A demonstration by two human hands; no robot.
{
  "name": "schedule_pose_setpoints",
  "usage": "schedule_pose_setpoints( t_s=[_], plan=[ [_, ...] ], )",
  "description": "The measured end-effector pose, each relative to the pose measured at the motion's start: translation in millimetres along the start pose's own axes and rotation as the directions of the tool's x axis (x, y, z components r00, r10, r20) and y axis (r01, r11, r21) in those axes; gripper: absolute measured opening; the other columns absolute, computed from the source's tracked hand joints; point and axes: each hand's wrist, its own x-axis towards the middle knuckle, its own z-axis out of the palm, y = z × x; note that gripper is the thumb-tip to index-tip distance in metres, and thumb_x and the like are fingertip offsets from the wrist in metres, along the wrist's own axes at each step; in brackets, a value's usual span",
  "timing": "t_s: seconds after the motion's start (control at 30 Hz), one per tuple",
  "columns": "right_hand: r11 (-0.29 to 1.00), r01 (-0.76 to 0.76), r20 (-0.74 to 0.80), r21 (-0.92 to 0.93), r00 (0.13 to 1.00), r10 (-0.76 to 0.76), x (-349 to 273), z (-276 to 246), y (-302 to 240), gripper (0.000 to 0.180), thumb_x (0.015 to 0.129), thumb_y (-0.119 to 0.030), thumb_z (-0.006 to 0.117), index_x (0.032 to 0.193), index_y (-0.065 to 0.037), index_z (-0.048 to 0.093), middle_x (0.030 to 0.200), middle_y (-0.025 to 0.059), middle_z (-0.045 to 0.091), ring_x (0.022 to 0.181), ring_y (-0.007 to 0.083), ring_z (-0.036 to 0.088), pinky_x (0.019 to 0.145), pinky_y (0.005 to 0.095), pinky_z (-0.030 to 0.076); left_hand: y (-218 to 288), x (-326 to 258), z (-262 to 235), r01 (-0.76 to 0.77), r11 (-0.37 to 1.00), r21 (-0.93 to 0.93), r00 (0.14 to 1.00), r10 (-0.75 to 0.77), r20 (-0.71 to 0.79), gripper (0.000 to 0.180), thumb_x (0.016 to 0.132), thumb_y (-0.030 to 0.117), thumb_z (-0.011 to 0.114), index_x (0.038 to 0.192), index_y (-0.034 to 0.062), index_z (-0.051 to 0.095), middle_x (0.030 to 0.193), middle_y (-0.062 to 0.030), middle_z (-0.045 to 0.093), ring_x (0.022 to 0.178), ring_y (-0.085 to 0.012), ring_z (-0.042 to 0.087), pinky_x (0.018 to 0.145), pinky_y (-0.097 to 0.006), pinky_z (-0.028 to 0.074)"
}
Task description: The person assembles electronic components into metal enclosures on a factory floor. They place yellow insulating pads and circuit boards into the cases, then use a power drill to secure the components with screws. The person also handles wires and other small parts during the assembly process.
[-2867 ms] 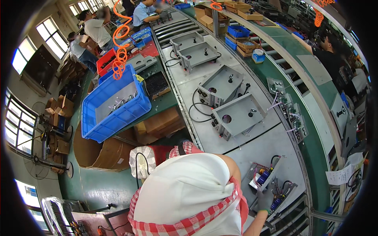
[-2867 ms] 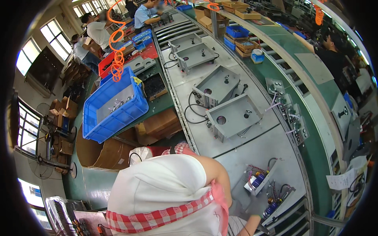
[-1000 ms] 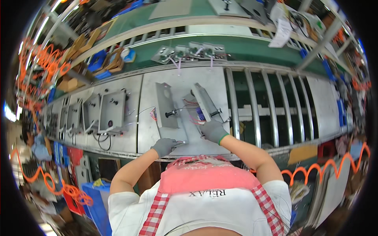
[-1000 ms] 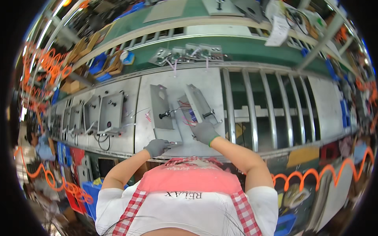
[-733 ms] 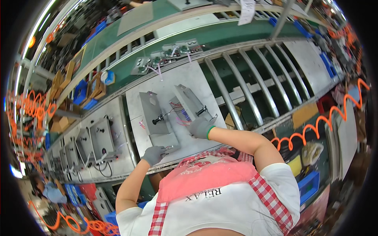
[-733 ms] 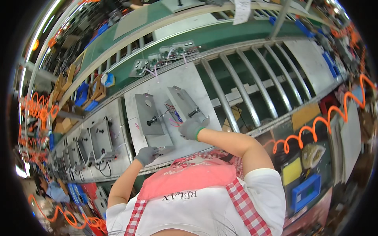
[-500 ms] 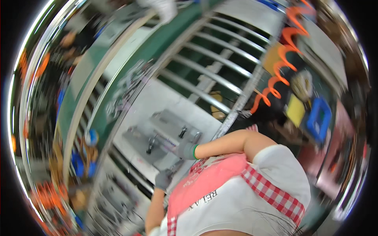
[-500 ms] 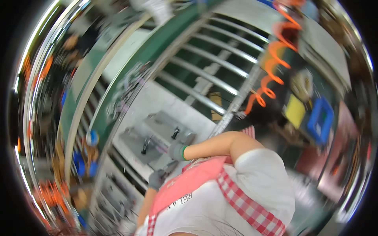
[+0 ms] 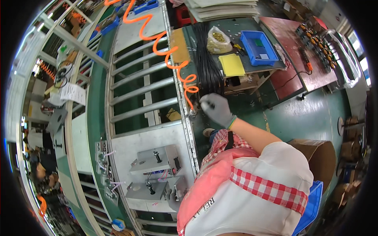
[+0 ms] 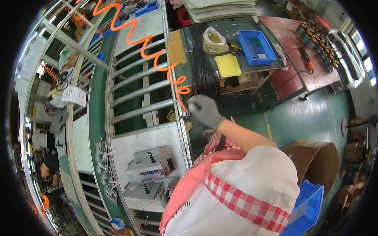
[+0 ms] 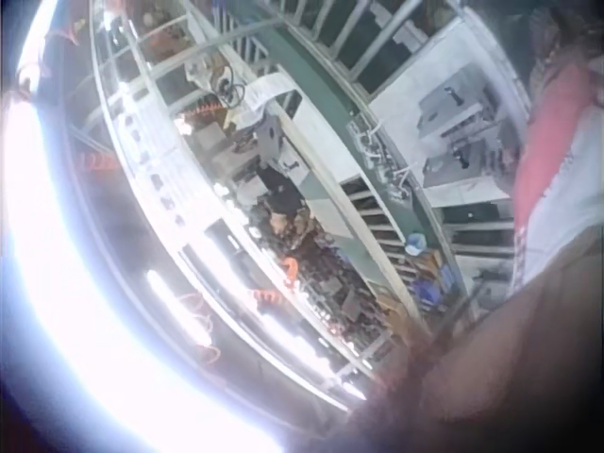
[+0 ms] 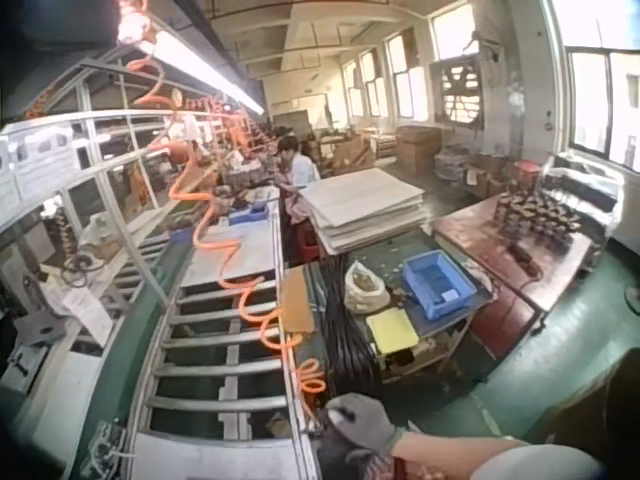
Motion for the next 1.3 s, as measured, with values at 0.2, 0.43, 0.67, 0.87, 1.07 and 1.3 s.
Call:
schedule_pose_setpoints(
  t_s=[0.2, 0.43, 0.67, 0.87, 1.07, 1.3],
  plan=[
    [0.927, -0.284, 0.077, -0.243, 0.947, 0.310, 99, 3, 173, 0.019, 0.078, -0.020, 0.061, 0.088, -0.005, 0.066, 0.084, 0.0127, 0.066, 0.079, 0.0294, 0.064, 0.073, 0.0359, 0.050, 70, 40, -8, -0.144, 0.983, 0.116, 0.932, 0.174, -0.317, 0.018, 0.090, 0.010, 0.054, 0.093, -0.0046, 0.063, 0.105, -0.0193, 0.059, 0.095, -0.0293, 0.057, 0.078, -0.040, 0.046],
    [0.690, -0.504, 0.206, -0.519, 0.710, 0.674, 219, 93, 274, 0.047, 0.074, -0.028, 0.063, 0.112, -0.002, 0.056, 0.111, 0.0202, 0.062, 0.105, 0.0349, 0.059, 0.091, 0.0397, 0.047, 172, 69, 49, -0.008, 0.992, 0.127, 0.932, 0.053, -0.358, 0.019, 0.089, 0.012, 0.052, 0.092, -0.0038, 0.063, 0.092, -0.0174, 0.062, 0.089, -0.0314, 0.058, 0.078, -0.040, 0.045],
    [0.454, -0.865, 0.032, -0.213, 0.458, 0.888, 262, 133, 313, 0.050, 0.085, -0.039, 0.057, 0.116, -0.001, 0.046, 0.097, 0.0163, 0.064, 0.083, 0.0333, 0.064, 0.074, 0.0433, 0.052, 265, 94, 122, -0.227, 0.969, 0.100, 0.970, 0.234, -0.070, 0.010, 0.081, 0.007, 0.060, 0.088, 0.0031, 0.066, 0.089, -0.0127, 0.064, 0.082, -0.0275, 0.061, 0.075, -0.035, 0.049],
    [0.034, -0.736, 0.406, 0.676, 0.410, 0.817, 267, 58, 282, 0.026, 0.095, -0.035, 0.042, 0.081, -0.014, 0.046, 0.053, -0.0031, 0.027, 0.039, 0.0102, 0.026, 0.037, 0.0289, 0.030, 326, 131, 183, -0.103, 0.993, -0.054, 0.949, 0.114, 0.295, 0.015, 0.083, 0.014, 0.059, 0.091, 0.0032, 0.067, 0.087, -0.0126, 0.065, 0.081, -0.0275, 0.063, 0.073, -0.036, 0.049],
    [0.035, -0.757, 0.493, 0.652, 0.459, 0.739, 289, -56, 280, 0.016, 0.090, -0.024, 0.042, 0.077, -0.015, 0.041, 0.051, -0.0069, 0.021, 0.037, 0.0071, 0.019, 0.035, 0.0251, 0.016, 400, 187, 246, -0.323, 0.906, -0.275, 0.700, 0.424, 0.575, 0.024, 0.087, 0.021, 0.056, 0.101, 0.0023, 0.062, 0.087, -0.0138, 0.062, 0.082, -0.0290, 0.061, 0.073, -0.036, 0.048],
    [-0.073, -0.756, 0.641, 0.650, 0.495, 0.587, 253, -16, 256, 0.026, 0.094, -0.034, 0.048, 0.084, -0.009, 0.051, 0.062, 0.0019, 0.044, 0.051, 0.0152, 0.045, 0.049, 0.0338, 0.042, 421, 241, 334, -0.270, 0.916, -0.297, 0.860, 0.368, 0.354, 0.051, 0.087, 0.030, 0.058, 0.128, 0.0033, 0.048, 0.114, -0.0165, 0.058, 0.105, -0.0281, 0.058, 0.088, -0.036, 0.046]
  ],
)
